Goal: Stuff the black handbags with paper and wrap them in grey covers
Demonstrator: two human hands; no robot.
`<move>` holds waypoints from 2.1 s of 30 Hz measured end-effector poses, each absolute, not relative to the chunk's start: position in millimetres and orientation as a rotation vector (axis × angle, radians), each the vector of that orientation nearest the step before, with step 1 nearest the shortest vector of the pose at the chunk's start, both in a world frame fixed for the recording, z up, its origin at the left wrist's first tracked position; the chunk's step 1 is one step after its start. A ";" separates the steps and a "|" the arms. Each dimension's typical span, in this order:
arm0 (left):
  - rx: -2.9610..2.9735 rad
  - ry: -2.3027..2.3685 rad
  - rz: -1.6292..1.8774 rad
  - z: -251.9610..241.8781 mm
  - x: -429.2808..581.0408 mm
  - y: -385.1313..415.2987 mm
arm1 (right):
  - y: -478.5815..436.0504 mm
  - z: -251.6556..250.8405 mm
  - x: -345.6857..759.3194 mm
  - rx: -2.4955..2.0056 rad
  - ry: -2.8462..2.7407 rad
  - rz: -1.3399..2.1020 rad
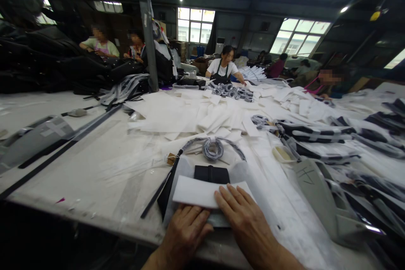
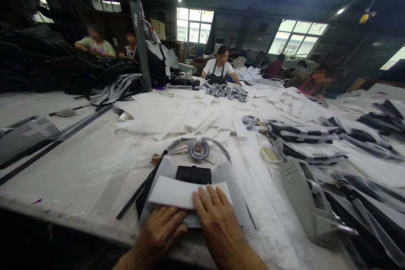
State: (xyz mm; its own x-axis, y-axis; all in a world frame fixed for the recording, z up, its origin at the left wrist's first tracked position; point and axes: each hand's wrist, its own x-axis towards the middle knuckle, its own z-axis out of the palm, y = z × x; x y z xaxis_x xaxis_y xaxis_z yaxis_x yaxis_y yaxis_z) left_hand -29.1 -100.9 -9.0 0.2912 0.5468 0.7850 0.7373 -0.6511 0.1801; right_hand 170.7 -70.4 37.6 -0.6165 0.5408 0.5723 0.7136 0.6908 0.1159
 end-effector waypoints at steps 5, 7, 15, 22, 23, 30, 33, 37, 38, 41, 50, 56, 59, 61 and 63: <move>-2.363 -1.143 -1.345 -13.2 -31.8 -101.0 | -74.9 33.5 170.8 -0.963 -2.390 -0.494; -2.387 -1.139 -1.372 -14.9 -32.9 -101.9 | -76.5 31.3 170.7 -0.977 -2.387 -0.509; -2.395 -1.167 -1.410 -15.8 -29.3 -108.1 | -79.3 22.1 179.0 -0.854 -2.374 -0.436; -2.393 -1.168 -1.275 -15.3 -35.3 -119.7 | -79.4 22.1 171.0 -0.880 -2.420 -0.522; -2.394 -1.164 -1.226 -12.1 -37.0 -123.8 | -78.4 23.1 169.9 -0.876 -2.448 -0.546; -2.375 -1.097 -1.097 38.1 -28.1 -125.1 | -77.8 14.8 164.0 -1.016 -2.618 -0.487; -2.390 -1.203 -0.978 34.7 -23.6 -102.7 | -79.6 11.7 162.6 -1.079 -2.620 -0.437; -2.473 -1.205 -0.976 7.6 -29.1 -84.6 | -79.0 20.6 170.4 -1.089 -2.718 -0.225; -2.496 -1.209 -0.966 2.6 -31.4 -83.8 | -79.1 24.1 173.4 -1.101 -2.734 -0.157; -2.548 -1.210 -0.959 -2.9 -36.9 -85.6 | -82.3 30.0 179.7 -1.159 -2.712 -0.045; -2.658 -1.051 -0.729 4.4 -36.5 -90.4 | -97.1 -9.5 164.3 -1.164 -2.511 -0.305; -2.434 -0.981 -0.501 -2.9 -32.0 -97.7 | -83.2 16.5 184.9 -1.137 -2.736 0.085; -2.378 -0.982 -0.414 -6.9 -23.0 -102.3 | -79.7 21.7 192.1 -1.090 -2.758 0.092; -2.325 -1.002 -0.403 -10.2 -14.2 -103.6 | -79.9 20.5 192.7 -1.086 -2.748 0.078; -2.275 -0.999 -0.396 -12.4 -7.2 -102.0 | -80.4 20.1 192.0 -1.098 -2.755 0.101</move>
